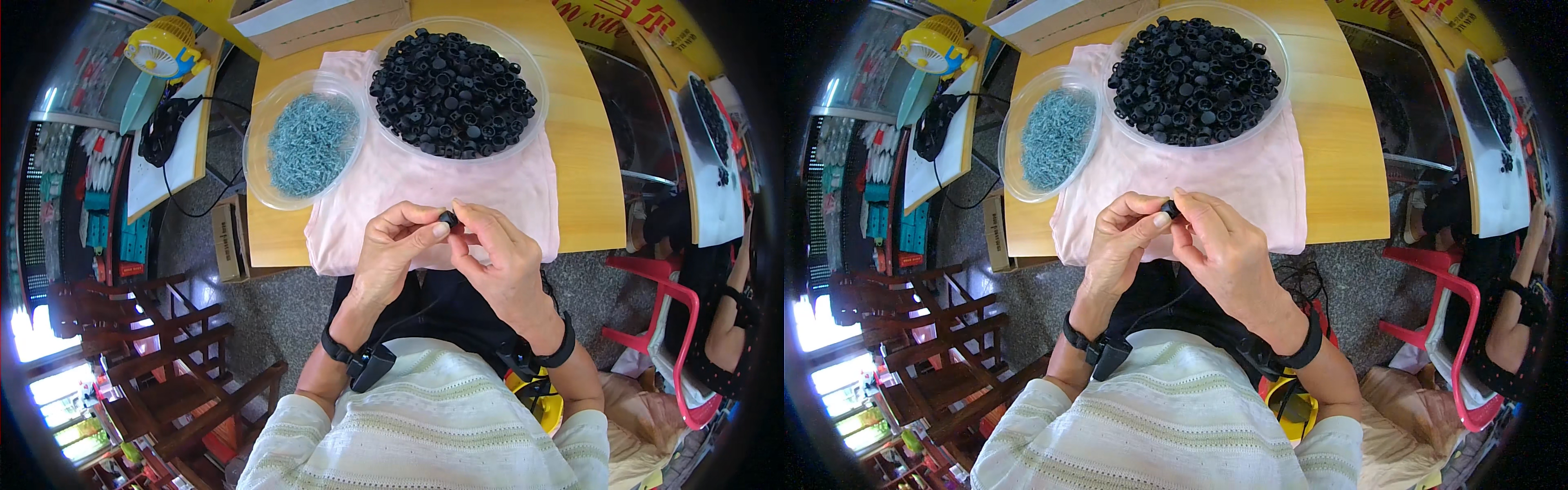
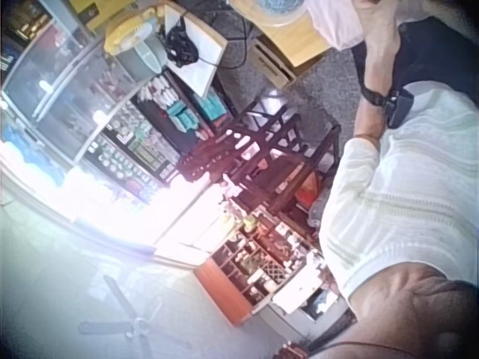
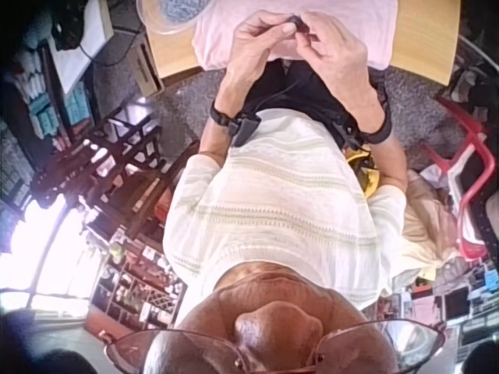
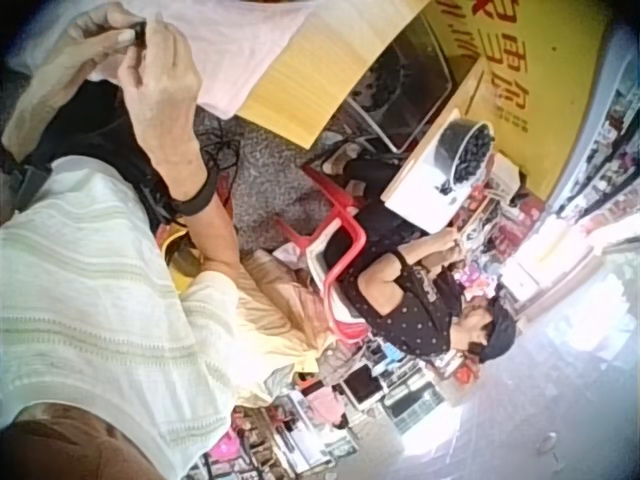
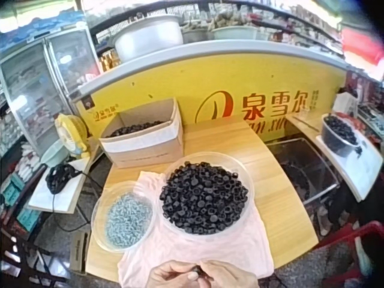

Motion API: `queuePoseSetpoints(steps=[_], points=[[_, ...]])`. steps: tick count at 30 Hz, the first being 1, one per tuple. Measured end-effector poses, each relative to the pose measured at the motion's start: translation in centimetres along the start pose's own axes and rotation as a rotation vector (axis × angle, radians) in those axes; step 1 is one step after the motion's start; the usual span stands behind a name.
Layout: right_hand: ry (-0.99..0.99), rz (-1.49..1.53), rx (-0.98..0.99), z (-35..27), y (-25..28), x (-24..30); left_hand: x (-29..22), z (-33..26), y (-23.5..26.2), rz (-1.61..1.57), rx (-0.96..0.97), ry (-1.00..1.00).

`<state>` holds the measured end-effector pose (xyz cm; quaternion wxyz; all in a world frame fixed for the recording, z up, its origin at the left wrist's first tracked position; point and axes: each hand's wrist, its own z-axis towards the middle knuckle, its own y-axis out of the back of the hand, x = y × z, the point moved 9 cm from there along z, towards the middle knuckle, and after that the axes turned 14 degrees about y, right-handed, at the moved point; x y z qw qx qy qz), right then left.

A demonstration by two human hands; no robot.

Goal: Assembling small plastic components by inserting a teal ring into a black cap.

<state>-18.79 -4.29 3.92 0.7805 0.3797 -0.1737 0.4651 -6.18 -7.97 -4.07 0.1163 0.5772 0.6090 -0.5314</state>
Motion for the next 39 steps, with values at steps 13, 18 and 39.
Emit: queuePoseSetpoints(steps=[13,18,39], points=[[0.077,-0.107,-0.002,-0.4,-0.1,-0.3,1.1,0.5,0.0,0.0,-0.01,-0.013],[0.084,-0.15,-0.018,-0.5,0.0,-0.1,1.2,0.5,-0.5,-0.075,-0.007,0.012],[-0.037,0.015,-0.14,2.2,2.8,-2.2,-0.9,2.5,-3.8,-0.189,0.082,-0.053]])
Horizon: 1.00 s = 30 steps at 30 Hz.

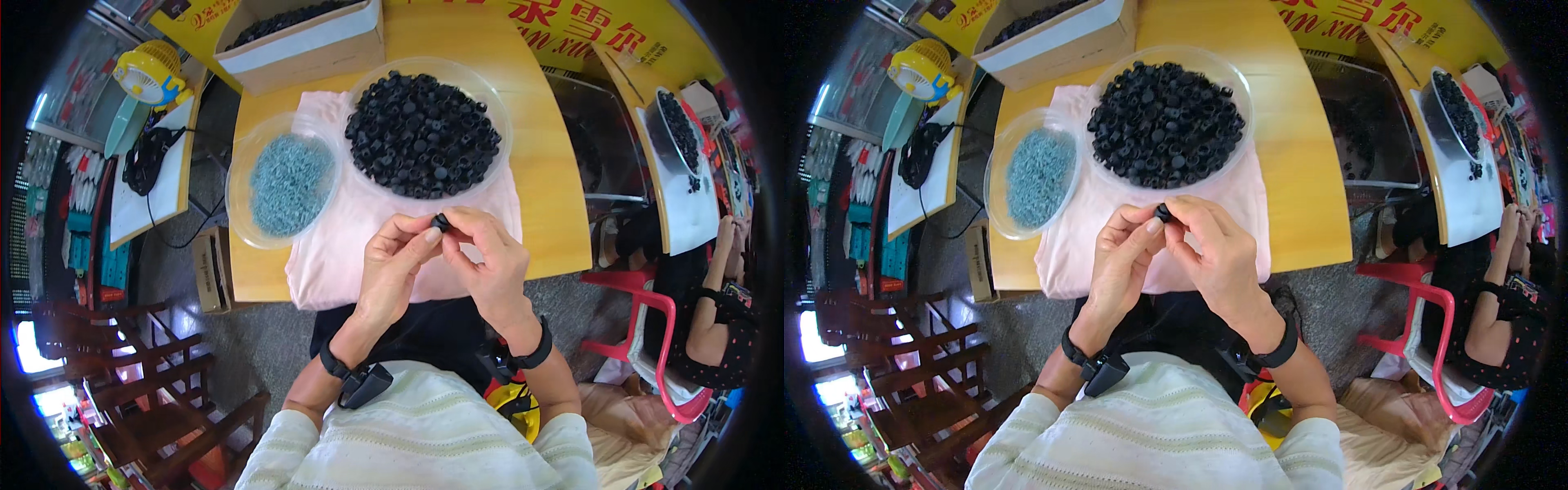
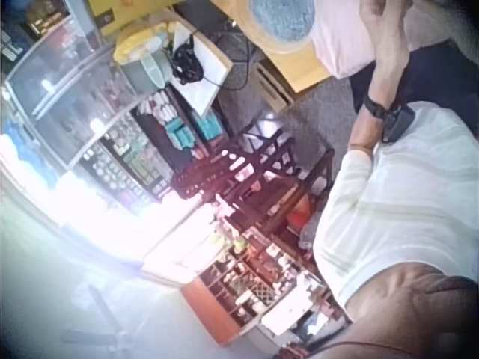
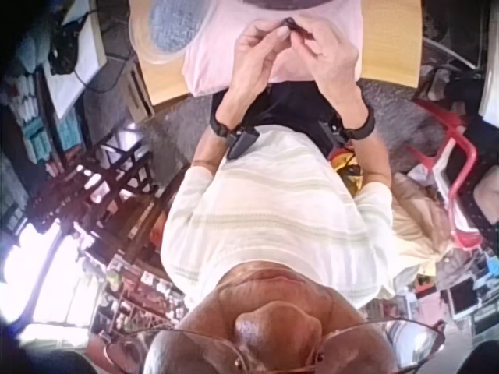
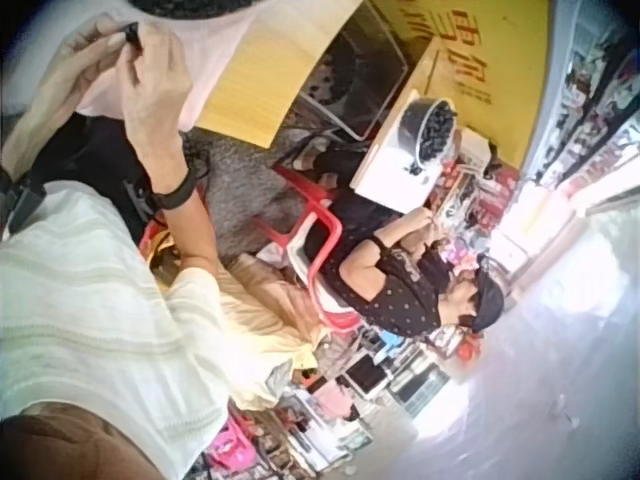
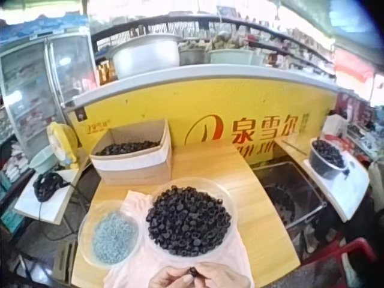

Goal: Assembling small plastic components by inserting a teal ring into a black cap.

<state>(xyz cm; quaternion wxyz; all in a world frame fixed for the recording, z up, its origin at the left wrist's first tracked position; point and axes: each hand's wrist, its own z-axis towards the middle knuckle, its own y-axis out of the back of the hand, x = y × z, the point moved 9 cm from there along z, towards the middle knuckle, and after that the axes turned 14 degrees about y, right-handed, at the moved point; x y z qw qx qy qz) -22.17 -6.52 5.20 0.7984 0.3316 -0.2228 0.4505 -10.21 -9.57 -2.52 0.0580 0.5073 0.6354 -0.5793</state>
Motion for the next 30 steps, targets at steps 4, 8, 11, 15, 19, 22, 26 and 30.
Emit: queuePoseSetpoints(steps=[4,8,11,15,19,22,26,30], points=[[-0.092,-0.225,-0.063,1.5,4.8,-3.8,-2.9,1.2,-1.5,0.37,-0.105,-0.117],[-0.18,-0.503,-0.217,4.4,14.1,-10.4,-8.3,2.4,-3.2,1.082,-0.322,-0.422],[-0.352,-0.7,-0.164,3.8,19.4,-15.7,-8.9,4.7,-4.7,1.237,-0.322,-0.487],[-0.396,-0.54,-0.171,3.9,17.3,-14.2,-8.7,6.7,-5.6,1.375,-0.291,-0.585],[-0.395,-0.233,-0.053,2.8,11.9,-11.5,-7.6,8.0,-7.5,1.525,-0.213,-0.691],[-0.4,-0.153,0.001,3.0,8.4,-9.3,-6.6,9.2,-8.0,1.62,-0.22,-0.679],[-0.27,-0.123,0.071,3.3,5.8,-7.8,-6.2,10.1,-8.0,1.668,-0.283,-0.667],[-0.272,-0.215,0.083,3.5,5.5,-7.6,-6.6,9.5,-7.7,1.752,-0.36,-0.671]])
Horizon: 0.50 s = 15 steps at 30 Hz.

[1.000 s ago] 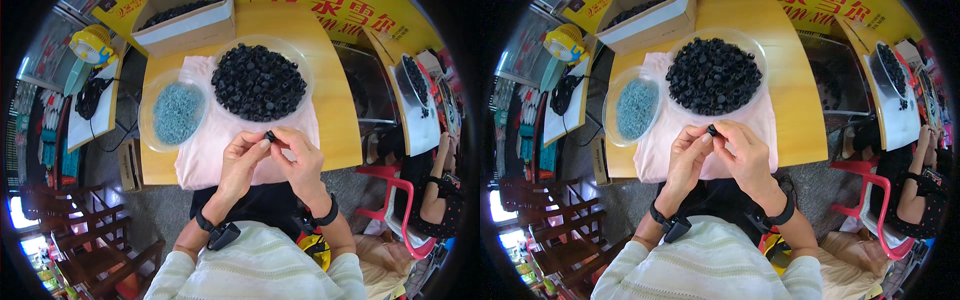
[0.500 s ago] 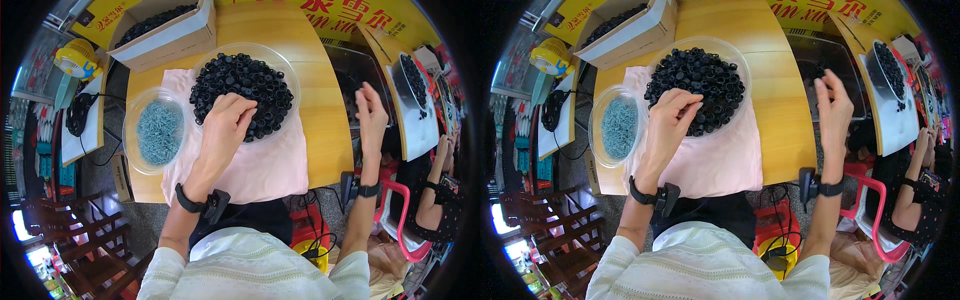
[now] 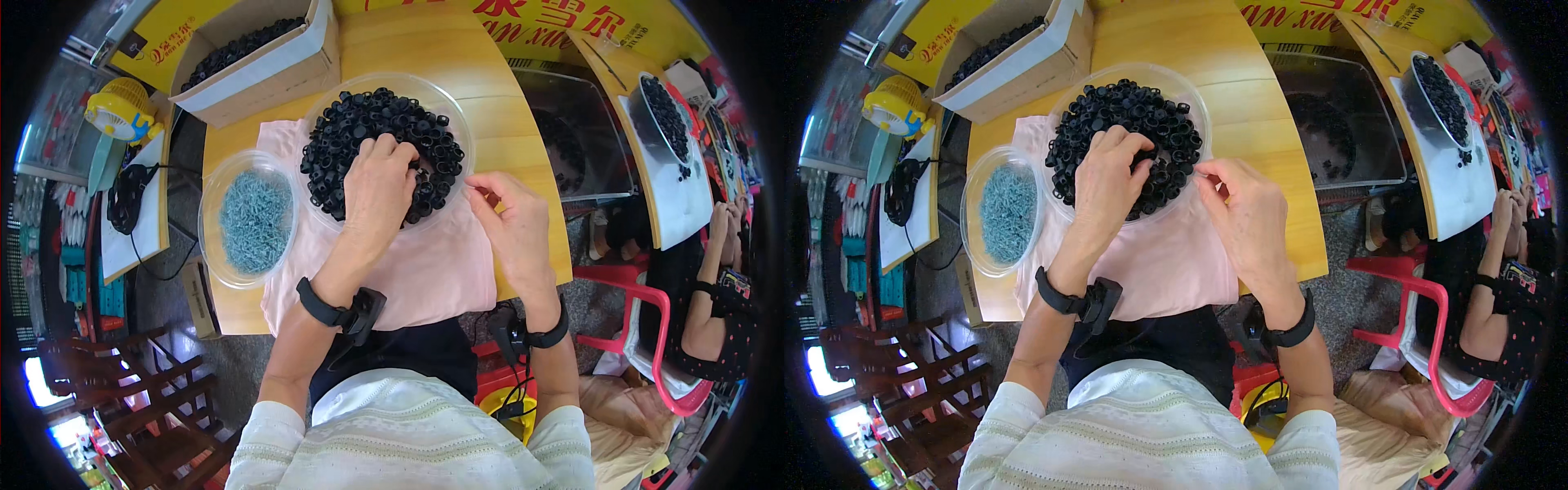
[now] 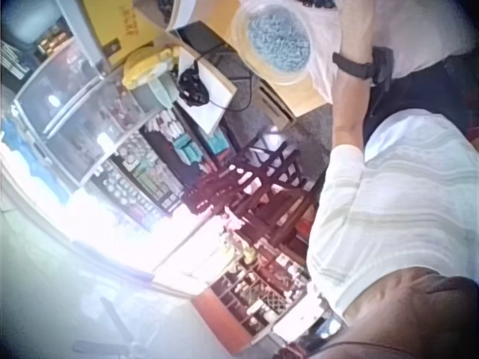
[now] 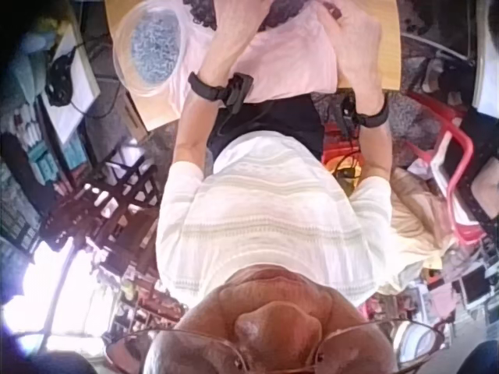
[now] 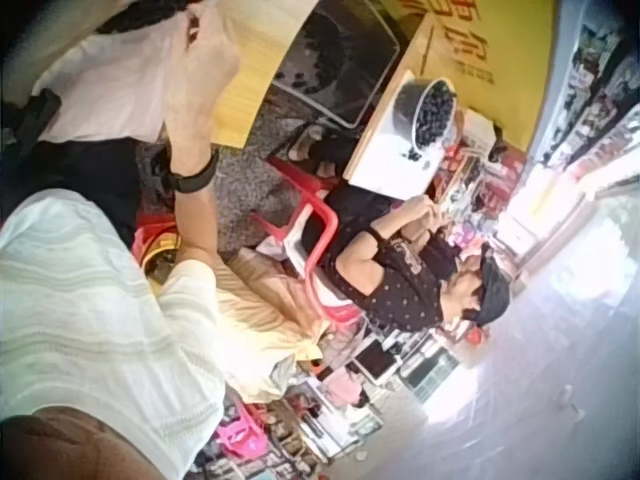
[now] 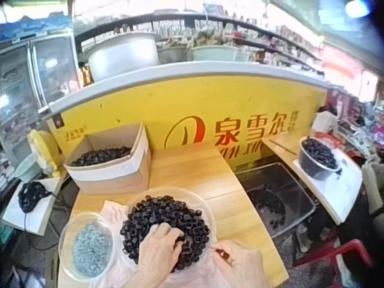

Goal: Assembling small plastic components by inserting a teal ring into a black cap.

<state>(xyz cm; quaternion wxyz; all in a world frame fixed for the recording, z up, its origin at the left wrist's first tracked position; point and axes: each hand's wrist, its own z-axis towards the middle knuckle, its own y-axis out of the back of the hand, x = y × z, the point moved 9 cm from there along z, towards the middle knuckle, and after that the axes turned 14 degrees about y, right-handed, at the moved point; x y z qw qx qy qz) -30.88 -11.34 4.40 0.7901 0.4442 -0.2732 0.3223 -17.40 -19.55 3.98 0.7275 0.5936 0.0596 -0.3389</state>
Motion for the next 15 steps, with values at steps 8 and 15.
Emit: queuePoseSetpoints(steps=[8,15], points=[[-0.059,0.026,-0.047,-0.7,0.3,-0.4,-3.3,0.3,-2.1,-0.143,0.027,-0.206],[-0.063,0.084,-0.052,-0.9,-0.9,-1.0,-2.0,0.9,-1.8,-0.179,0.103,-0.185]])
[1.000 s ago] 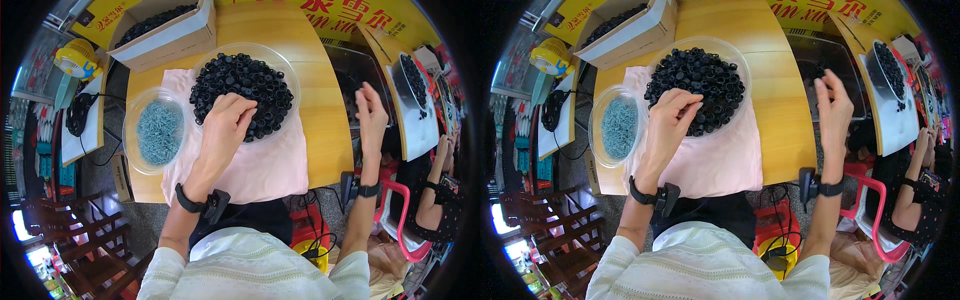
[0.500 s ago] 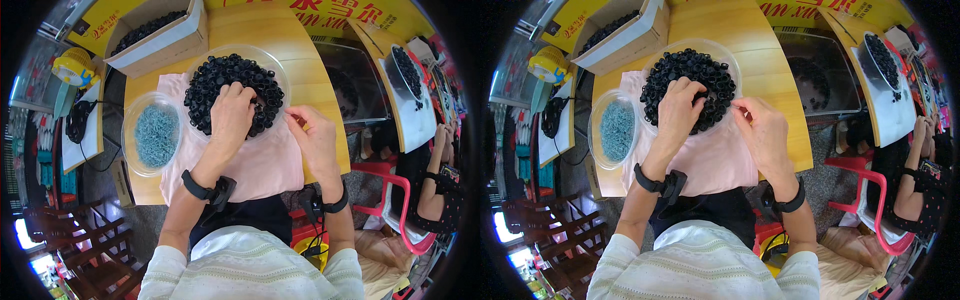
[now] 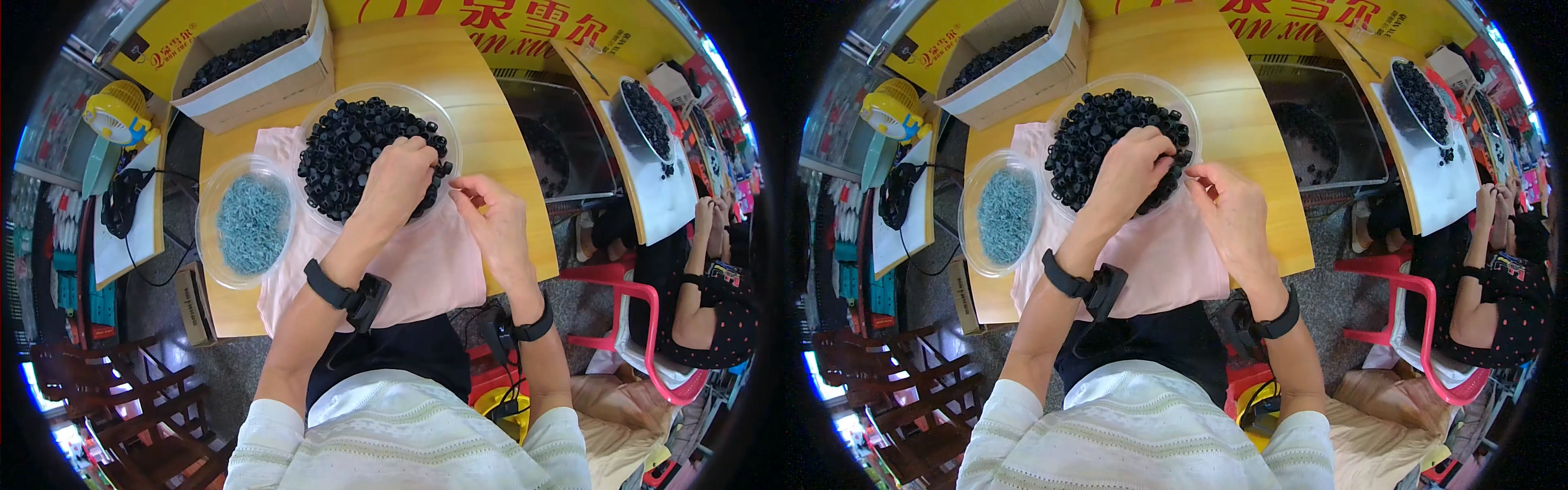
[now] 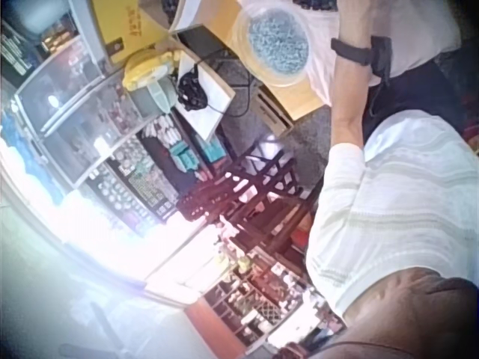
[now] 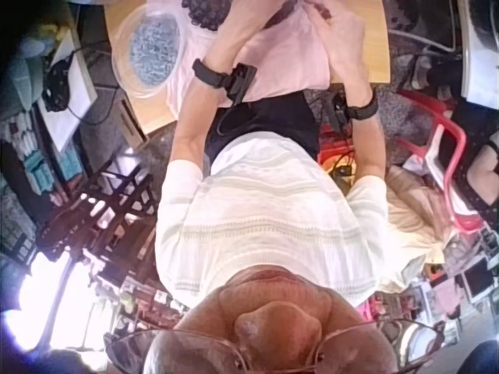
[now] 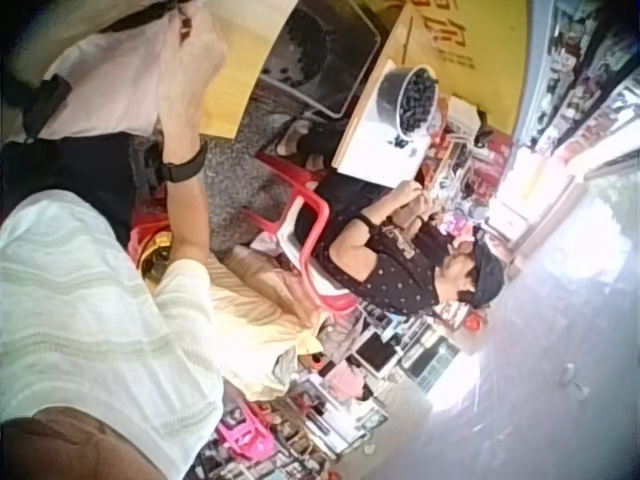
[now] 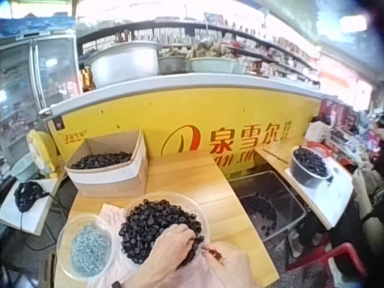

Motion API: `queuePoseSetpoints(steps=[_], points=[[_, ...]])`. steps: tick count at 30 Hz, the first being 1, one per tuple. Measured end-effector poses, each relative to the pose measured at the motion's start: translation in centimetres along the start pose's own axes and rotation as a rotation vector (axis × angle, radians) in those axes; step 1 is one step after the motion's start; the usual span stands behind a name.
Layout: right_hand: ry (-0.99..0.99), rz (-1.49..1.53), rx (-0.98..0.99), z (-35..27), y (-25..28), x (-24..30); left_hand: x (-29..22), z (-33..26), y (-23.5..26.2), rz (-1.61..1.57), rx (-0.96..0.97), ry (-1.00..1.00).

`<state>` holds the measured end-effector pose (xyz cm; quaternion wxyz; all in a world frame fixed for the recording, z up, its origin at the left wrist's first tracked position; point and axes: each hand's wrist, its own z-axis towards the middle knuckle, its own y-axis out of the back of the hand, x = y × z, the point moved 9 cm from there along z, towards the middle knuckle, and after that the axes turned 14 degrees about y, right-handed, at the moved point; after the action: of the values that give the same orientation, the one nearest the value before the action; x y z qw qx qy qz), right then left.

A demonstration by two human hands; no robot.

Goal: Assembling small plastic components by inserting a teal ring into a black cap.

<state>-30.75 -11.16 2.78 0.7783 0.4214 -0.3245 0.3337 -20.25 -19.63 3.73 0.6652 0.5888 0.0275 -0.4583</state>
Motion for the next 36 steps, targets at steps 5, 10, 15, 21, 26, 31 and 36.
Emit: queuePoseSetpoints(steps=[5,10,15,21,26,31,36], points=[[-0.07,-0.077,0.074,-0.1,-0.4,0.3,1.9,-1.7,3.6,-0.072,-0.078,0.064],[0.058,-0.042,0.065,0.2,-1.3,4.7,6.5,-5.5,5.9,-0.551,0.015,0.579],[0.119,0.112,0.189,-2.2,-5.1,6.5,4.9,-11.5,8.3,-0.358,0.04,0.463],[0.132,0.009,0.221,-0.5,-5.8,6.2,6.2,-14.4,7.5,-0.285,0.058,0.503],[0.218,-0.265,0.424,1.3,-7.4,5.8,5.9,-12.9,8.1,-0.253,0.103,0.504],[0.238,-0.411,0.483,2.0,-8.8,6.0,4.1,-8.4,10.1,0.091,-0.072,0.209],[0.26,-0.514,0.522,2.6,-8.4,4.4,6.6,-5.2,8.2,0.231,0.188,0.324]])
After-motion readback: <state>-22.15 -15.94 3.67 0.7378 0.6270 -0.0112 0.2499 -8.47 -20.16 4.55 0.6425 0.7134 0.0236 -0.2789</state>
